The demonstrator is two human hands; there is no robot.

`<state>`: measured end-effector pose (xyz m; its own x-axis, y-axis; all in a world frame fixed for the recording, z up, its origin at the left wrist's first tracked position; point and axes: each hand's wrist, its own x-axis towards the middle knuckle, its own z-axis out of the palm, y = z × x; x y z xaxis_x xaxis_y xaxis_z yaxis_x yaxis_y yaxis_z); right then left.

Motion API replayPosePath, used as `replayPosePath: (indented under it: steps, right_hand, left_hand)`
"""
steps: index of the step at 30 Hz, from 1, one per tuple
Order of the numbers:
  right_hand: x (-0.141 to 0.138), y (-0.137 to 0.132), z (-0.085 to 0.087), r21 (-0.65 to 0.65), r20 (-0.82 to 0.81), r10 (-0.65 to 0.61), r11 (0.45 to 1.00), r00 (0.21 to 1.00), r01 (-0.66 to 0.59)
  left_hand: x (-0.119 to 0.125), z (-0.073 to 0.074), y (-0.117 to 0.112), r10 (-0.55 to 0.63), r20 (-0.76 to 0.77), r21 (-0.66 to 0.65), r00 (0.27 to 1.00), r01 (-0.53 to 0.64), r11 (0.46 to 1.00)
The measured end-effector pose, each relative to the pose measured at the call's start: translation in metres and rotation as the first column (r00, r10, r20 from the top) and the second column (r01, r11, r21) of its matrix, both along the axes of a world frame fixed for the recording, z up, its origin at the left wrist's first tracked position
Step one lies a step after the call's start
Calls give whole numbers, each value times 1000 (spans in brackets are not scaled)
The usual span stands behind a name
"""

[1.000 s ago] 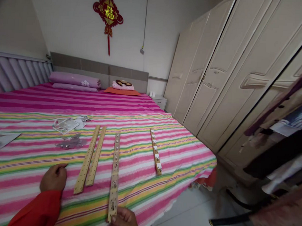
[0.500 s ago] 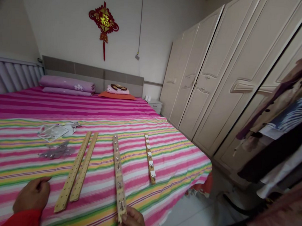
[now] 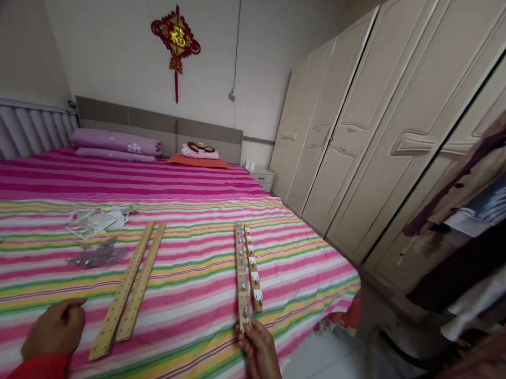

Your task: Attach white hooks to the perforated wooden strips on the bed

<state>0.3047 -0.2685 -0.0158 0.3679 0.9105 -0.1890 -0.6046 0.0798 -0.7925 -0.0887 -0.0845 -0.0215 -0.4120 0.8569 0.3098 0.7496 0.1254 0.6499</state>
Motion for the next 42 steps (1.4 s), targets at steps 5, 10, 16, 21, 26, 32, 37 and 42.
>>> replayPosePath:
  steps: [5, 10, 16, 21, 26, 32, 37, 42]
  right_hand:
    - [6, 0, -12, -12, -66, -23, 1000, 998, 22]
    - [-6, -8, -33, -32, -154, 13, 999, 988, -18]
    - [-60, -3, -42, -46, -44, 461, 885, 886, -463]
    - [-116, 41, -6, -85, 343, 537, 835, 771, -544]
    - [-164, 98, 26, 39, 719, 215, 937, 660, -348]
    - [-202, 131, 33, 9, 939, 68, 975, 338, -220]
    - [-214, 137, 32, -62, 976, 87, 990, 198, -130]
    - [-219, 141, 33, -109, 988, 118, 989, 96, -102]
  left_hand:
    - [4, 2, -5, -27, -23, 113, 999, 29, 993]
    - [4, -4, -5, -21, -51, 173, 998, 30, 985]
    - [6, -6, -7, -17, -89, 193, 996, 34, 981]
    - [6, -11, -6, -24, -85, 257, 996, 45, 965]
    - [3, -16, -4, -51, -82, 275, 995, 71, 959]
    - [-1, -20, -4, -78, -87, 252, 993, 98, 963]
    - [-1, -24, -3, -81, -99, 279, 992, 106, 954]
    - [0, -24, -3, -77, -107, 277, 991, 104, 955]
